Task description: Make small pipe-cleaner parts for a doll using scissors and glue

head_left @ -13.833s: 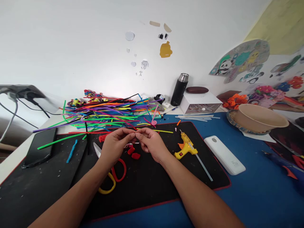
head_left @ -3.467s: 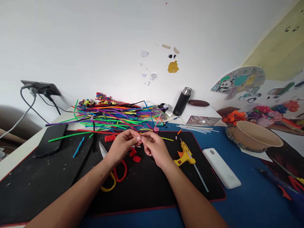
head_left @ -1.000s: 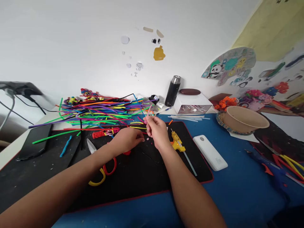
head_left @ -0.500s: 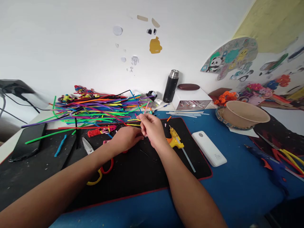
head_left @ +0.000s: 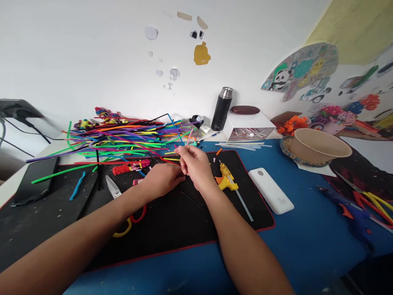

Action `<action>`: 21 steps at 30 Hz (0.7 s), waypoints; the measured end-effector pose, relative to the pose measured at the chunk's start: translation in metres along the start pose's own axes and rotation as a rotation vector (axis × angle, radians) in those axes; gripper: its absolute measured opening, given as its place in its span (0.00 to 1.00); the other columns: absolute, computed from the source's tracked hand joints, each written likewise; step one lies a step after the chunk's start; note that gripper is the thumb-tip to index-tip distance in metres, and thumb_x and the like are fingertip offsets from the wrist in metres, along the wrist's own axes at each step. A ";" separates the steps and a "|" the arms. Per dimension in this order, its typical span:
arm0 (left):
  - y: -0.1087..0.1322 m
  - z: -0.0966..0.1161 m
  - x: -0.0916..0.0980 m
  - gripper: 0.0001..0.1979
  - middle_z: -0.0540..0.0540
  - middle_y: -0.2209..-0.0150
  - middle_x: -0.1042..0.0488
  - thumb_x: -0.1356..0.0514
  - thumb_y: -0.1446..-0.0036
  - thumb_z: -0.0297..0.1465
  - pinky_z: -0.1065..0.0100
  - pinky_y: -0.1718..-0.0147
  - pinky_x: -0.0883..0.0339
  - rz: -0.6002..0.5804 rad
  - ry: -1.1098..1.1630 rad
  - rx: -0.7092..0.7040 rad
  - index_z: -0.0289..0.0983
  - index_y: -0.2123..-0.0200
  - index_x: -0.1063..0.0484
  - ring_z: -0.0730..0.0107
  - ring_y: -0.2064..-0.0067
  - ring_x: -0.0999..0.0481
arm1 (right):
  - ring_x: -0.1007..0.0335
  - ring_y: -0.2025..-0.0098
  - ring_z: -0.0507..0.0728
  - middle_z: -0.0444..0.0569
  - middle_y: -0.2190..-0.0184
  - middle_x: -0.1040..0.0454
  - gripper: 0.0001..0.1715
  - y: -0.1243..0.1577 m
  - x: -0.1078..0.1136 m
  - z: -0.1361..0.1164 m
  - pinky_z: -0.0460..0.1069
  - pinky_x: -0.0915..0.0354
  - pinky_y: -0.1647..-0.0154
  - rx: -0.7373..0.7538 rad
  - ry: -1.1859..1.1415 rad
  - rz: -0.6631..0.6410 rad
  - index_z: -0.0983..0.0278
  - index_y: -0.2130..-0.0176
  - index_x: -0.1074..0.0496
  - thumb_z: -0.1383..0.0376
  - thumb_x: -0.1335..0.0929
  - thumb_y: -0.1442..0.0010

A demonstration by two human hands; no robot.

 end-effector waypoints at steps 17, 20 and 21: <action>-0.002 -0.005 0.002 0.12 0.42 0.62 0.15 0.42 0.33 0.38 0.66 0.69 0.36 -0.020 0.038 0.054 0.41 0.59 0.19 0.55 0.63 0.17 | 0.46 0.85 0.47 0.35 0.84 0.37 0.22 0.000 0.000 -0.001 0.45 0.50 0.83 0.006 0.023 0.003 0.63 0.66 0.24 0.47 0.27 0.38; -0.002 -0.006 0.005 0.11 0.45 0.62 0.15 0.41 0.34 0.37 0.67 0.69 0.37 -0.015 0.084 0.032 0.43 0.58 0.19 0.57 0.63 0.17 | 0.46 0.85 0.47 0.36 0.84 0.37 0.22 -0.001 0.002 -0.001 0.45 0.50 0.85 -0.002 0.012 0.017 0.63 0.66 0.23 0.47 0.27 0.39; -0.002 -0.007 0.006 0.10 0.45 0.63 0.15 0.41 0.34 0.37 0.67 0.69 0.37 -0.008 0.104 0.026 0.43 0.57 0.19 0.57 0.64 0.18 | 0.46 0.85 0.47 0.36 0.84 0.37 0.22 -0.001 0.003 -0.001 0.44 0.50 0.85 -0.004 0.008 0.024 0.63 0.65 0.23 0.47 0.27 0.39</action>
Point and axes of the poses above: each hand's wrist, its own y-axis away from the middle knuckle, its own x-axis out of the back of the hand, z = x × y, the point moved 5 cm from there along -y, towards the middle knuckle
